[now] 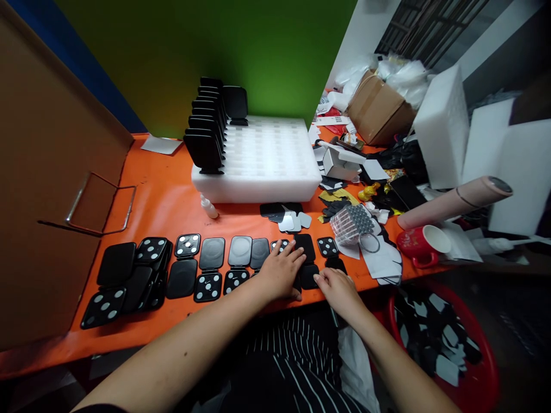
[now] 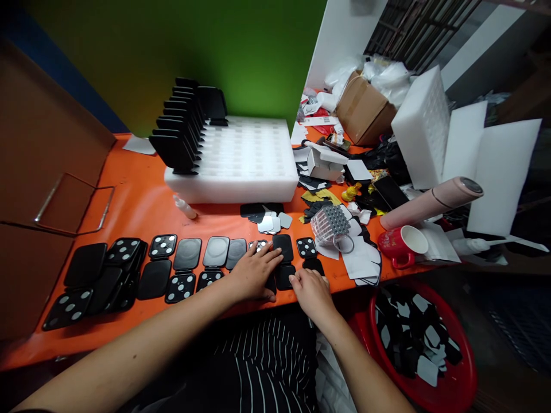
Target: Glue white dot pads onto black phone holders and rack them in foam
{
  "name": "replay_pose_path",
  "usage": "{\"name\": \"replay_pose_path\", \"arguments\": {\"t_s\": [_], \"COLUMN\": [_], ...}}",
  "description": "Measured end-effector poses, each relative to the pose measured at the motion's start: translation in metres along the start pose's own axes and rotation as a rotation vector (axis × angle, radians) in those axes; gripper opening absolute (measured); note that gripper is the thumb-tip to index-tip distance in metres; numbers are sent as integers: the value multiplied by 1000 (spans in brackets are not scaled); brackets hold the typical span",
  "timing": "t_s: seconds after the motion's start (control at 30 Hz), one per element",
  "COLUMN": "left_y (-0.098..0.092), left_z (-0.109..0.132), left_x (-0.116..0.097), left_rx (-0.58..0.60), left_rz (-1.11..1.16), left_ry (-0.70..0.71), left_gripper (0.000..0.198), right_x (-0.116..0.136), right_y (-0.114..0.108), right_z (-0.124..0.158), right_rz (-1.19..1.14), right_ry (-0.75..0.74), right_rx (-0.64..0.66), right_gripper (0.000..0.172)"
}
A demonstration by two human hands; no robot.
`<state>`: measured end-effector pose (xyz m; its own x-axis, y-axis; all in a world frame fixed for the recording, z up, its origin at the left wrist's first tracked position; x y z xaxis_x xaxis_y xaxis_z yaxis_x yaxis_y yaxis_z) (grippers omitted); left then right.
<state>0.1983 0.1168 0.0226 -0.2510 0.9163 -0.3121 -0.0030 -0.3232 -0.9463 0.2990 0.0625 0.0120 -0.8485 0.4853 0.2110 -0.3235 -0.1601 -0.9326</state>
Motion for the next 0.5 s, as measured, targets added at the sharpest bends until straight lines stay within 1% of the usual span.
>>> {"name": "replay_pose_path", "arguments": {"t_s": [0.07,0.23,0.33,0.4,0.5], "left_y": [0,2,3,2,1], "left_z": [0,-1,-1,-1,-2], "left_x": [0,0,0,0,0], "left_rx": [-3,-10,-15,-17,-11], "left_rz": [0,-11,-12,-13,-15], "left_ry": [1,5,7,9,7], "left_gripper": [96,98,98,98,97], "right_x": [3,13,9,10,21], "right_y": [-3,-18,-20,-18,-8], "right_z": [1,3,7,14,34], "right_rz": [63,236,225,150,69], "right_ry": [-12,-45,-43,-104,-299], "right_rx": [-29,-169,-160,-146,-123], "right_gripper": [25,29,30,28,32]}}
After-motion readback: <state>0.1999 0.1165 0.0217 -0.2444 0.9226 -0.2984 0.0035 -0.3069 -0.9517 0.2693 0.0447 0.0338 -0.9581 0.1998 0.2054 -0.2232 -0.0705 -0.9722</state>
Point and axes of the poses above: each hand's wrist, its own z-axis away from the middle knuckle, its own y-axis out of the palm, x = y × z, the point moved 9 cm from there along -z, towards the middle knuckle, and after that the axes turned 12 degrees about y, right-handed, at the moved point
